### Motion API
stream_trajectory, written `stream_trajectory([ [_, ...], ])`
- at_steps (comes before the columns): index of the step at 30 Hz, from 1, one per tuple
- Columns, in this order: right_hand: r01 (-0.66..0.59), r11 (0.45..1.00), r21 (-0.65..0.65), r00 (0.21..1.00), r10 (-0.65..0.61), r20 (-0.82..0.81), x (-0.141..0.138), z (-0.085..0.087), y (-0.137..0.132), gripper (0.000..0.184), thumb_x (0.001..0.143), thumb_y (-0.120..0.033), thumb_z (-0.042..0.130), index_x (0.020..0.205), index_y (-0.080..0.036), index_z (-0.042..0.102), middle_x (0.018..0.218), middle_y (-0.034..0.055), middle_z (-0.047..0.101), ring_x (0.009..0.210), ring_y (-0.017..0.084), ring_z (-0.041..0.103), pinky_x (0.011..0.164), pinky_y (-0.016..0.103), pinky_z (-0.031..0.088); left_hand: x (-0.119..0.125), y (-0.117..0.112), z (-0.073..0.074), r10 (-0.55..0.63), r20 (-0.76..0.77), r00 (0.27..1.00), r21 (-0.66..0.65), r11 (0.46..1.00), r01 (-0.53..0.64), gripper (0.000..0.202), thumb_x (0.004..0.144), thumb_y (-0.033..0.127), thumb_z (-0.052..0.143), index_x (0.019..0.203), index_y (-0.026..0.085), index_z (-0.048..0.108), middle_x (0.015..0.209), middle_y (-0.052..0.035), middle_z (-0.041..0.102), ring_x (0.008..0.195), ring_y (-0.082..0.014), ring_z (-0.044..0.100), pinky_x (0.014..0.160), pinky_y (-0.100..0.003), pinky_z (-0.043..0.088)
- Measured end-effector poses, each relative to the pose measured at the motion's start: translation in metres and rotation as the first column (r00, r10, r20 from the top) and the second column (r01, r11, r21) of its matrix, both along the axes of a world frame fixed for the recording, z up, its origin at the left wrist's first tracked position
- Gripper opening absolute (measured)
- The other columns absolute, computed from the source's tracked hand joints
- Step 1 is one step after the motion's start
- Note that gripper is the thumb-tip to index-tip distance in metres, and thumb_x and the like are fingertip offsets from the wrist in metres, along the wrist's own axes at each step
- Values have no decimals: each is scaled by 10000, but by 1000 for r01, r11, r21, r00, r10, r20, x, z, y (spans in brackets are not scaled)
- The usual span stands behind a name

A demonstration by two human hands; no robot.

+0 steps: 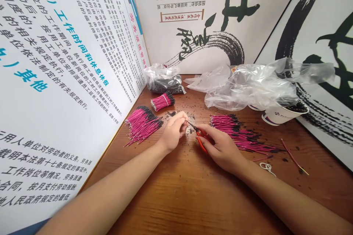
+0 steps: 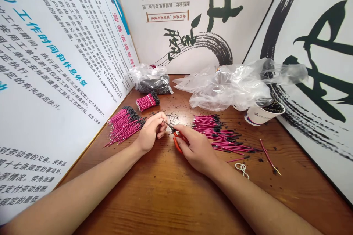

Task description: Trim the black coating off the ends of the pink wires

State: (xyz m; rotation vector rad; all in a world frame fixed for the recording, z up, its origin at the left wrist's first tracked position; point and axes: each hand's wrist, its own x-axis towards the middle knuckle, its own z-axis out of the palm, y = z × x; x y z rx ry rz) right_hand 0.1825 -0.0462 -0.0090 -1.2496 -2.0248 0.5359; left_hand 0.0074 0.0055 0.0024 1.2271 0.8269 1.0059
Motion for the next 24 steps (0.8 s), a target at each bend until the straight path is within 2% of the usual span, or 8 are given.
stream_trajectory([
  [5, 4, 1000, -11, 1000, -4, 5, -1, 2, 1, 279, 957, -257, 492, 1207, -190, 597, 989, 64, 714, 832, 200, 664, 787, 300, 505, 0, 0, 0, -4, -4, 1000, 3, 1000, 4, 140, 839, 288, 425, 743, 186, 422, 581, 57, 374, 459, -65, 304, 449, -185, 209],
  [18, 13, 1000, 27, 1000, -13, 11, 1, -1, 0, 304, 967, -236, 467, 1243, -205, 591, 1035, 53, 718, 865, 195, 674, 770, 278, 488, 0, 0, 1, -29, 3, 1000, 6, 1000, 29, 162, 853, 301, 424, 741, 183, 413, 580, 60, 361, 455, -60, 287, 452, -190, 198],
  [24, 42, 999, 23, 999, -42, -3, 1, -2, 0, 276, 954, -251, 500, 1207, -200, 602, 973, 41, 713, 806, 187, 664, 733, 271, 484, 0, 0, 0, -45, 17, 999, 31, 999, 44, 185, 861, 273, 405, 701, 184, 376, 571, 60, 358, 445, -52, 284, 454, -201, 199],
])
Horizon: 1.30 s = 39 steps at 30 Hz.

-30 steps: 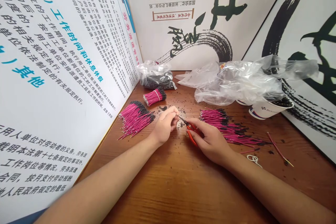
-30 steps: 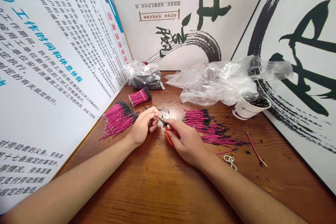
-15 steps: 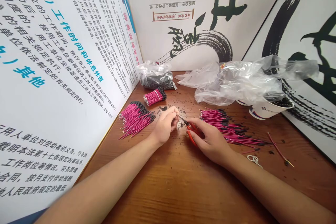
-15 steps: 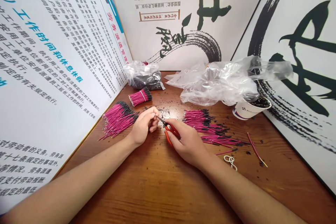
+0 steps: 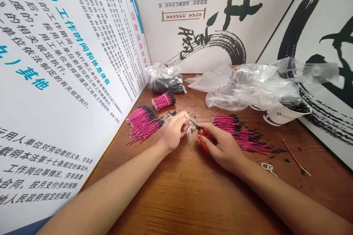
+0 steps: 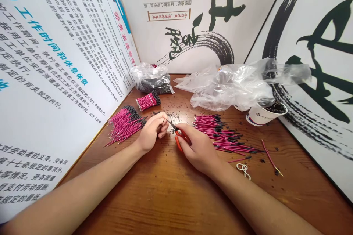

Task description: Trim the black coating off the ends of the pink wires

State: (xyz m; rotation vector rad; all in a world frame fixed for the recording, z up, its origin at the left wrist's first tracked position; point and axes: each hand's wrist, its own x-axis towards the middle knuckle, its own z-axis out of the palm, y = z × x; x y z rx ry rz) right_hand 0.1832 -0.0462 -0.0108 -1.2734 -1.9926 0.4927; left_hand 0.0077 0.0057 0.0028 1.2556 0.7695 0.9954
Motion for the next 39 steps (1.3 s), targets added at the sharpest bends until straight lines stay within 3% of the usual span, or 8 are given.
stream_trajectory([
  [17, -35, 999, 13, 999, 35, 7, 0, -1, 1, 281, 967, -254, 483, 1222, -210, 592, 988, 50, 709, 820, 193, 660, 743, 284, 485, 0, 1, -1, 11, -16, 1000, -8, 1000, -11, 156, 851, 283, 406, 731, 182, 408, 572, 62, 362, 452, -56, 285, 441, -186, 201],
  [22, 17, 1000, -18, 998, -18, -66, 1, -1, 0, 262, 962, -258, 499, 1206, -214, 584, 933, 29, 692, 788, 181, 650, 712, 268, 471, -1, 1, -1, -9, 3, 1000, 5, 1000, 9, 210, 855, 298, 436, 689, 189, 366, 575, 72, 303, 446, -51, 237, 439, -193, 196],
  [31, 14, 999, -40, 992, -19, -126, 1, -1, 0, 232, 957, -252, 507, 1177, -218, 573, 851, -1, 651, 724, 157, 610, 672, 252, 441, -2, 4, -3, 13, -9, 1000, -11, 1000, -14, 154, 856, 327, 511, 795, 199, 450, 544, 92, 256, 462, -71, 190, 426, -180, 202],
  [39, 2, 999, -51, 987, -10, -163, 2, 0, 1, 226, 960, -236, 505, 1177, -226, 564, 856, -7, 638, 736, 152, 595, 682, 243, 439, 4, 4, -13, 90, -115, 989, 123, 990, -75, 171, 916, 368, 530, 933, 207, 475, 633, 72, 357, 489, -67, 245, 462, -190, 229],
])
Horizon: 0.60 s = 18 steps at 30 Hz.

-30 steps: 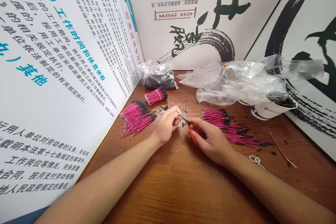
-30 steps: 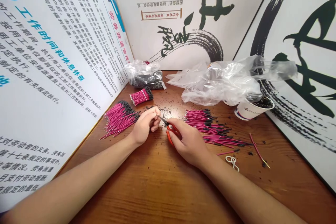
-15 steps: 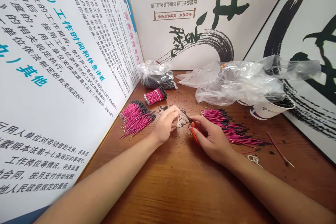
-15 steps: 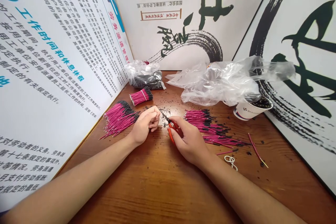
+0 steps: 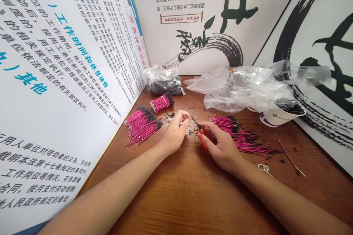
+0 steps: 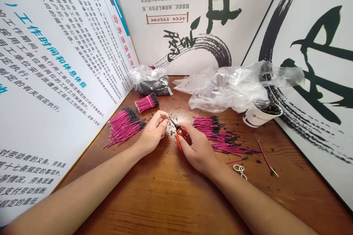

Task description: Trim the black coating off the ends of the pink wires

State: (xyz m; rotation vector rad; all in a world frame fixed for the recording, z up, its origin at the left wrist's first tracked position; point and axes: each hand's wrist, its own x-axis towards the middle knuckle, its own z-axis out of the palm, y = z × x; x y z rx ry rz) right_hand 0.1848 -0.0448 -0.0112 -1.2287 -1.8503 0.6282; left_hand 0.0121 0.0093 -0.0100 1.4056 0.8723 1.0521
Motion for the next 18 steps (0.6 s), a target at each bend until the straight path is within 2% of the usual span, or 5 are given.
stream_trajectory([
  [5, 6, 1000, -17, 1000, -6, 0, 0, 0, 0, 233, 959, -241, 507, 1186, -225, 557, 861, 1, 638, 740, 160, 598, 680, 251, 444, -2, -2, 0, 24, -4, 1000, 32, 999, -24, 98, 917, 295, 503, 955, 215, 460, 729, 51, 410, 526, -72, 280, 502, -189, 276],
  [11, 21, 999, -40, 1000, -21, -6, 0, -1, 1, 234, 956, -273, 508, 1176, -214, 559, 829, 10, 640, 717, 169, 594, 668, 263, 457, -2, -4, 2, 97, -29, 995, 35, 995, -96, 103, 900, 281, 534, 948, 212, 475, 747, 43, 445, 553, -76, 337, 530, -187, 317],
  [15, 12, 999, -52, 997, -16, -80, 0, -2, 0, 239, 962, -281, 512, 1190, -219, 550, 887, 24, 653, 771, 172, 619, 713, 271, 483, -2, -6, 6, 80, -103, 991, 129, 989, -67, 92, 921, 278, 520, 918, 187, 532, 798, 17, 514, 627, -89, 425, 592, -202, 371],
  [18, 16, 999, -33, 980, -22, -198, 0, -3, 0, 263, 966, -285, 523, 1222, -226, 519, 898, 23, 655, 776, 164, 636, 706, 259, 499, -1, -7, 9, 26, -188, 982, 219, 976, 16, 116, 922, 263, 532, 893, 169, 594, 852, -18, 581, 751, -129, 519, 674, -230, 412],
])
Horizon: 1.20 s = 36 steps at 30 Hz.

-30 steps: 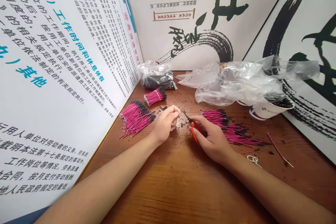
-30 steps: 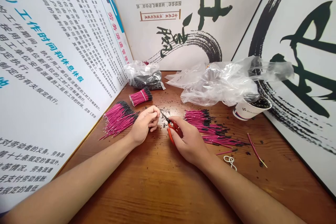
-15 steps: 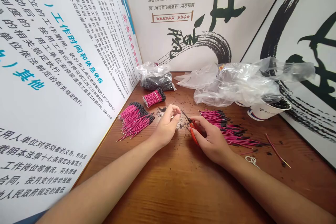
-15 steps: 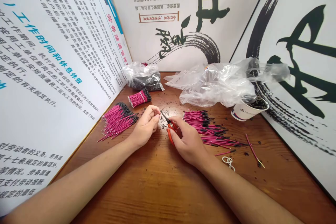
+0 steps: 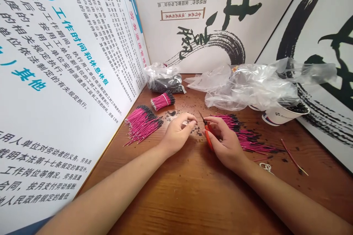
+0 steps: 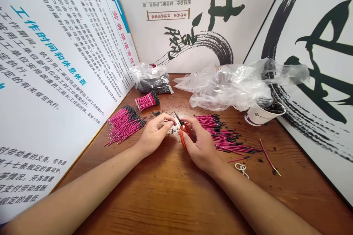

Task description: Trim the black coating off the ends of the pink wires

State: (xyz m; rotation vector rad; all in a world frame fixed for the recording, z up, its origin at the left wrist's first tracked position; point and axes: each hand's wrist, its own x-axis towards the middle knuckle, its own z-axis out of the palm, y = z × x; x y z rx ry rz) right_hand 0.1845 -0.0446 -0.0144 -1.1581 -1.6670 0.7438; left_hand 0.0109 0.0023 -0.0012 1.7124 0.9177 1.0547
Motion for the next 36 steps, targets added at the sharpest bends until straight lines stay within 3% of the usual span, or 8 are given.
stream_trajectory([
  [6, -3, 1000, 31, 995, 6, -98, -1, 0, 2, 263, 960, -294, 550, 1210, -220, 507, 872, 19, 657, 755, 155, 643, 701, 251, 515, 0, -3, 0, -17, -163, 986, 210, 976, 52, 152, 932, 262, 548, 899, 179, 671, 915, -53, 625, 851, -170, 567, 774, -275, 419],
  [12, 6, 1000, 12, 989, -4, -146, -3, 1, 2, 268, 957, -299, 552, 1211, -227, 502, 827, -2, 618, 711, 140, 609, 646, 234, 488, -1, -6, -5, 1, -203, 979, 110, 994, 21, 123, 990, 263, 390, 964, 208, 496, 762, 7, 620, 703, -142, 551, 718, -275, 388],
  [17, 21, 1000, 19, 993, -18, -118, -4, 0, 2, 264, 963, -315, 543, 1204, -213, 511, 774, -16, 561, 647, 128, 542, 595, 224, 451, 0, -4, -7, 65, 51, 997, 15, 998, -66, 116, 993, 283, 335, 903, 222, 378, 665, 46, 502, 607, -120, 460, 614, -235, 356],
  [20, 3, 1000, 10, 995, -2, -101, -3, -1, 2, 279, 965, -319, 540, 1220, -213, 500, 775, -20, 558, 637, 128, 534, 592, 225, 444, 0, -3, -7, 58, 124, 991, -57, 997, -51, 119, 991, 306, 329, 912, 226, 370, 686, 38, 564, 543, -106, 408, 559, -219, 318],
  [25, -33, 999, -4, 998, 33, -60, -2, -1, 1, 278, 970, -301, 522, 1234, -222, 487, 840, 8, 611, 724, 153, 595, 659, 249, 473, -1, -5, -4, 37, -7, 999, -2, 999, -37, 99, 984, 307, 387, 964, 220, 430, 845, -7, 692, 506, -100, 351, 575, -240, 295],
  [30, -49, 999, -4, 998, 49, -47, -2, -1, 1, 266, 972, -300, 510, 1226, -222, 496, 866, 17, 631, 743, 158, 606, 676, 255, 483, -1, -9, 3, 143, -150, 978, 125, 984, -125, 83, 966, 270, 449, 940, 218, 509, 781, 8, 680, 522, -119, 416, 596, -252, 279],
  [33, -48, 999, -3, 998, 47, -36, -2, 0, 1, 264, 975, -311, 504, 1223, -221, 503, 857, 14, 624, 730, 158, 596, 660, 254, 474, 0, -10, 4, 191, -157, 969, 138, 976, -170, 65, 979, 265, 420, 955, 222, 463, 844, -3, 713, 494, -113, 385, 585, -257, 278],
  [36, -35, 999, -5, 999, 35, -23, -2, 0, 1, 259, 973, -318, 505, 1212, -221, 505, 852, 14, 621, 731, 163, 599, 654, 255, 470, 1, -9, 1, 150, -140, 979, 120, 984, -134, 71, 998, 249, 352, 949, 224, 397, 846, -14, 717, 525, -120, 406, 599, -257, 305],
])
